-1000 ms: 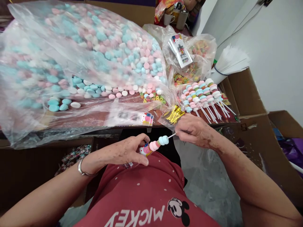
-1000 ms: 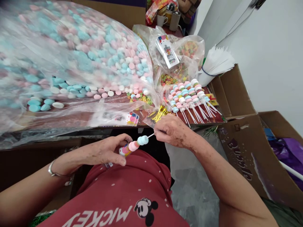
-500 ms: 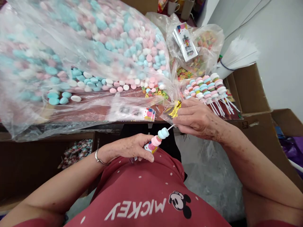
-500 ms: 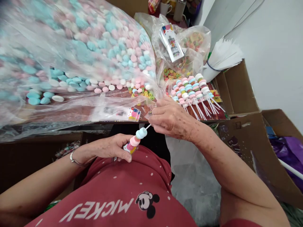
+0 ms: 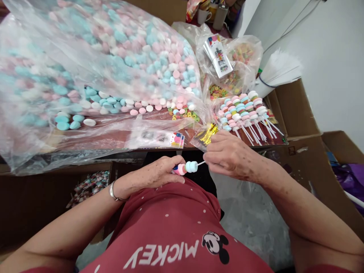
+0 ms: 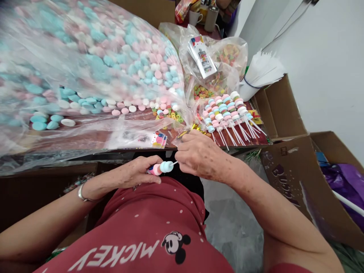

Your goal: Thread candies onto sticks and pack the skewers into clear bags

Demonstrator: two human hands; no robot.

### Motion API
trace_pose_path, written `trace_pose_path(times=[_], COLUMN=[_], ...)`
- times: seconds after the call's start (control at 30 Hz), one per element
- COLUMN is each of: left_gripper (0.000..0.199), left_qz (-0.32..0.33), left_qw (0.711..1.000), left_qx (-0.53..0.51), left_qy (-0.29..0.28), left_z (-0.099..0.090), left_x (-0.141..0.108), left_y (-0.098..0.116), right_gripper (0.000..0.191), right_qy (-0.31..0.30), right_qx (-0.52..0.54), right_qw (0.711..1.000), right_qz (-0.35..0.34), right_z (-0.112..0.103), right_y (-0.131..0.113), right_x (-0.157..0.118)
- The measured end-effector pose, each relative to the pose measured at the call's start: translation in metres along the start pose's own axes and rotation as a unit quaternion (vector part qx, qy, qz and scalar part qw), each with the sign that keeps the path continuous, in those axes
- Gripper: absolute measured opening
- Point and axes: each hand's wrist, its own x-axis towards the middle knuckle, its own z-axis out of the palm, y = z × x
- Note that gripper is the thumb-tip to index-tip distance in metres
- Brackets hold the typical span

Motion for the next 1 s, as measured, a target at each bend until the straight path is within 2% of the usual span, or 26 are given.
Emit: trace_pose_path(times=[0.07,0.17,0.23,0.37,0.47,0.53,0.6,0.73,0.83,1.0], left_gripper=[0.017,0.023,0.027,0.033,0.042,0.046,0.045,0.037,0.035,0.038], left_qz=[-0.003,-0.017,-0.018,-0.028,-0.033,-0.037,-0.047,-0.057,-0.043,-0.035], left_qw=[1.000,0.999,0.999,0.997,0.997,0.996,0.995,0.995,0.998,0.999], left_qx=[0.004,0.020,0.031,0.033,-0.012,-0.056,-0.090,-0.057,0.004,0.040], left_qy=[0.005,0.030,0.016,-0.057,-0.070,-0.057,-0.019,0.057,0.038,0.005], left_z=[0.001,0.002,0.002,-0.003,-0.006,-0.008,-0.007,-0.003,0.003,0.011], left_x=[0.003,0.003,0.003,0.001,0.002,0.003,0.003,0.004,0.006,0.012], left_y=[0.001,0.001,0.001,0.002,0.000,-0.001,-0.002,-0.001,0.005,0.019], right_gripper=[0.028,0.027,0.026,0.025,0.029,0.030,0.030,0.028,0.026,0.029], right_qy=[0.000,-0.010,-0.026,-0.003,0.044,0.061,0.064,0.046,0.040,0.058], right_qx=[-0.002,0.034,0.062,0.059,0.018,-0.001,0.000,0.049,0.071,0.031], right_qw=[1.000,0.994,0.989,0.995,0.999,0.998,0.998,0.996,0.995,0.997], right_qz=[0.026,0.104,0.128,0.076,0.014,-0.006,0.002,0.051,0.056,0.028], right_z=[0.001,0.005,0.007,0.007,0.007,0.008,0.009,0.014,0.020,0.031], right_y=[0.001,0.008,0.011,0.012,0.012,0.012,0.009,0.001,-0.005,-0.003], right_x=[0.001,-0.003,-0.005,0.000,0.006,0.007,0.005,-0.005,-0.006,0.000])
